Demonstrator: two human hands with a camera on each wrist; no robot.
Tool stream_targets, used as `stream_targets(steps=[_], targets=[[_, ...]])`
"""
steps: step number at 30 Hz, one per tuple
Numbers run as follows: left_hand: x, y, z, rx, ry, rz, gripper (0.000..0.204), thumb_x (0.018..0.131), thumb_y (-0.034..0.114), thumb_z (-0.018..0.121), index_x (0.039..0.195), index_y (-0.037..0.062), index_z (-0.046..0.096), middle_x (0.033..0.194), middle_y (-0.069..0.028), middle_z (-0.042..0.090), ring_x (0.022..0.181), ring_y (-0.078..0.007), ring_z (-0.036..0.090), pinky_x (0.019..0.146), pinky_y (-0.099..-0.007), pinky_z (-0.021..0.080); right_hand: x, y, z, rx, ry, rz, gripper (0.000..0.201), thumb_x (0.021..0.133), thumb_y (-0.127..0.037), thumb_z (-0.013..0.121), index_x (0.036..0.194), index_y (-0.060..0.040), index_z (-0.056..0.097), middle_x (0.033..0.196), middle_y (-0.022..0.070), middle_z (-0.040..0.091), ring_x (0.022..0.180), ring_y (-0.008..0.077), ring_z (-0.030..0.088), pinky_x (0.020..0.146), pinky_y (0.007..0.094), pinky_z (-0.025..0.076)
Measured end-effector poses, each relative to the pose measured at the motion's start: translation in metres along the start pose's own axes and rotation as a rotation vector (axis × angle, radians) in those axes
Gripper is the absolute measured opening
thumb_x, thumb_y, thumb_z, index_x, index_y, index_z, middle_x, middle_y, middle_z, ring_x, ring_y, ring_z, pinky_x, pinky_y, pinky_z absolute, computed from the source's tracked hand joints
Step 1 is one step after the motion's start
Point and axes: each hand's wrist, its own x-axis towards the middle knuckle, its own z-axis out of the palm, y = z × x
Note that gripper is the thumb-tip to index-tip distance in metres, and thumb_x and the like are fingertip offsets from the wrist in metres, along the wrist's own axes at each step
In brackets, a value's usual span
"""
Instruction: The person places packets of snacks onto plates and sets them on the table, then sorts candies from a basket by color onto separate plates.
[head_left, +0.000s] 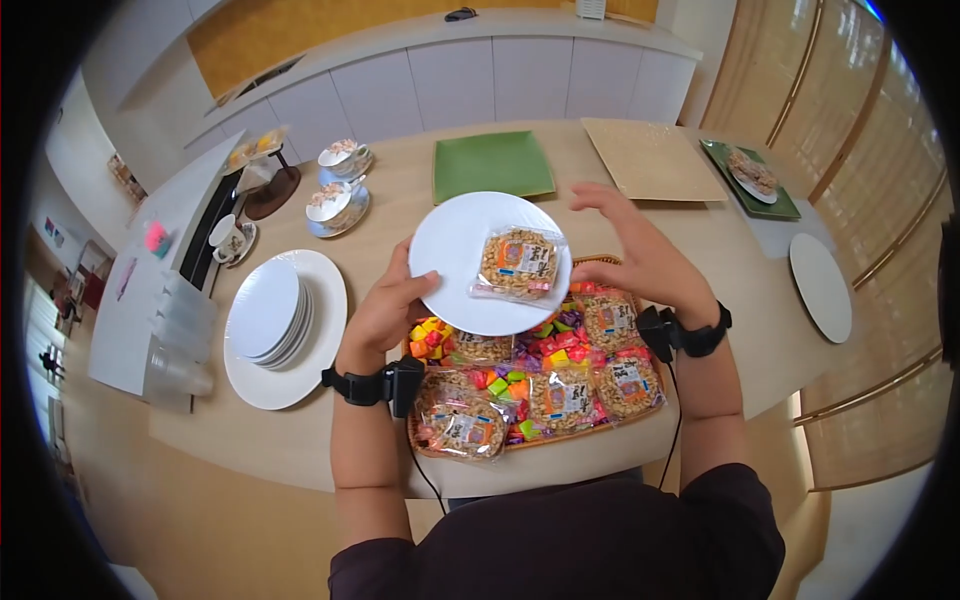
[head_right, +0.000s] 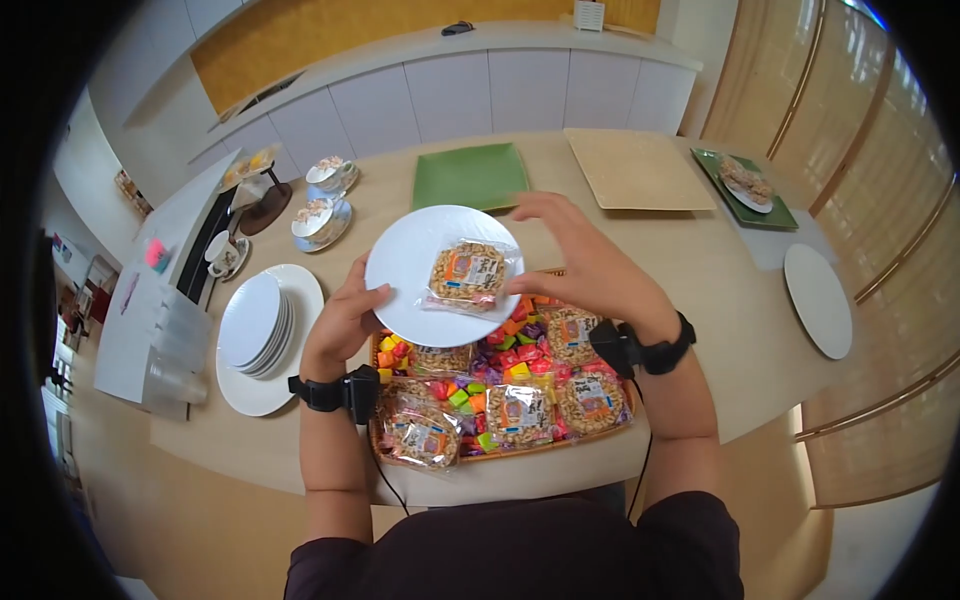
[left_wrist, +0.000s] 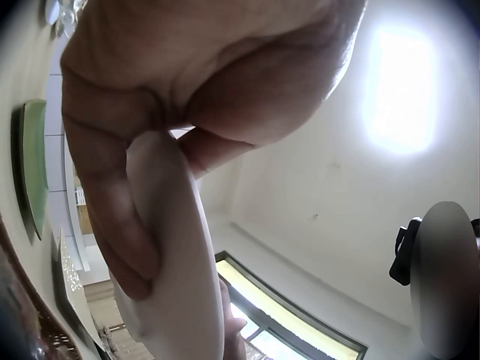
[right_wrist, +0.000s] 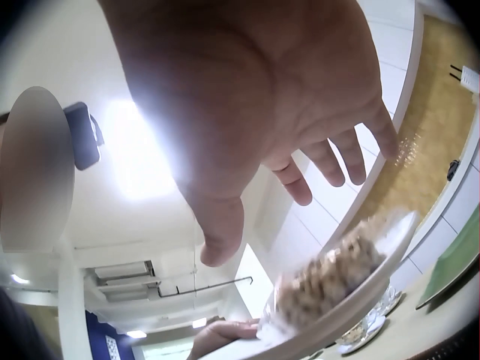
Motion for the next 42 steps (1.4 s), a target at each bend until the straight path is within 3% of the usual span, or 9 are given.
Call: stream_targets(steps=[3,5,12,15,18,20,25,38,42], targets=[[-0.002,0.004,-0.001,0.044,0.089,0.012,0.060,0.084,0.008,0.049,0.134,0.0046,0.017,0.120,-0.0115,0.045,0.103,-0.0198,0.053,0.079,-0.0333,0.051,-0.025,0.019,-0.016,0.057,-0.080,0.168,0.067,0.065,-0.031,0.075,0.117,-0.0016,0.044,0.116,0.0168,0.047,0.112,0.0285,0.044,0.094,0.0351,0.035],[0.000,0.002,-0.009,0.004,0.098,0.009,0.062,0.084,0.009,0.050,0.135,0.0086,0.015,0.123,-0.0126,0.041,0.106,-0.0225,0.051,0.083,-0.0369,0.050,-0.037,0.038,-0.013,0.061,-0.469,0.230,0.064,0.064,-0.024,0.075,0.117,-0.0035,0.046,0.117,0.0146,0.048,0.110,0.0260,0.046,0.095,0.0326,0.034],[0.009,-0.006,-0.011,-0.011,0.041,-0.028,0.064,0.083,0.011,0.053,0.135,0.0067,0.016,0.124,-0.0099,0.041,0.109,-0.0210,0.049,0.085,-0.0362,0.048,-0.045,0.075,0.019,0.027,-0.588,0.288,0.063,0.063,-0.020,0.075,0.116,-0.0007,0.048,0.109,0.0146,0.052,0.107,0.0269,0.048,0.088,0.0343,0.040],[0.008,-0.008,-0.005,-0.011,0.001,-0.075,0.064,0.082,0.011,0.055,0.135,0.0043,0.020,0.126,-0.0106,0.041,0.112,-0.0202,0.047,0.088,-0.0338,0.045,-0.045,0.076,-0.001,0.027,-0.565,0.109,0.057,0.065,-0.016,0.073,0.115,-0.0002,0.049,0.101,0.0133,0.053,0.099,0.0262,0.052,0.083,0.0332,0.042],[0.007,-0.012,-0.003,0.032,-0.077,-0.107,0.061,0.083,0.011,0.054,0.135,0.0054,0.022,0.126,-0.0099,0.041,0.112,-0.0197,0.046,0.089,-0.0320,0.043,-0.046,0.068,-0.026,0.014,-0.328,0.130,0.047,0.070,-0.015,0.070,0.109,-0.0004,0.049,0.090,0.0099,0.054,0.090,0.0227,0.056,0.077,0.0317,0.044],[0.007,-0.014,0.004,0.052,-0.117,-0.121,0.061,0.083,0.011,0.055,0.135,0.0053,0.023,0.127,-0.0101,0.041,0.112,-0.0193,0.046,0.089,-0.0313,0.043,-0.044,0.058,-0.031,0.584,0.257,0.414,0.037,0.078,-0.011,0.064,0.107,-0.0026,0.044,0.088,0.0069,0.052,0.083,0.0151,0.057,0.069,0.0247,0.046],[0.005,-0.021,0.023,0.083,-0.243,-0.242,0.063,0.083,0.011,0.056,0.135,0.0024,0.022,0.127,-0.0097,0.041,0.114,-0.0178,0.043,0.096,-0.0324,0.035,-0.029,0.049,0.005,0.656,0.552,0.330,0.027,0.084,-0.010,0.058,0.097,-0.0050,0.034,0.088,0.0067,0.048,0.081,0.0110,0.055,0.066,0.0218,0.046],[0.001,-0.028,0.037,0.067,-0.280,-0.325,0.064,0.084,0.013,0.056,0.136,0.0053,0.019,0.126,-0.0086,0.042,0.114,-0.0171,0.043,0.094,-0.0327,0.037,-0.028,0.036,0.042,0.598,-0.024,0.347,0.026,0.086,-0.009,0.051,0.106,-0.0048,0.034,0.097,0.0091,0.049,0.088,0.0132,0.051,0.077,0.0262,0.042],[0.004,-0.030,0.031,0.058,-0.234,-0.297,0.063,0.084,0.013,0.056,0.136,0.0080,0.020,0.126,-0.0070,0.043,0.113,-0.0169,0.045,0.090,-0.0320,0.042,-0.030,0.034,0.033,0.245,-0.174,0.033,0.035,0.083,-0.013,0.056,0.113,-0.0031,0.041,0.113,0.0134,0.047,0.107,0.0254,0.047,0.092,0.0334,0.036]])
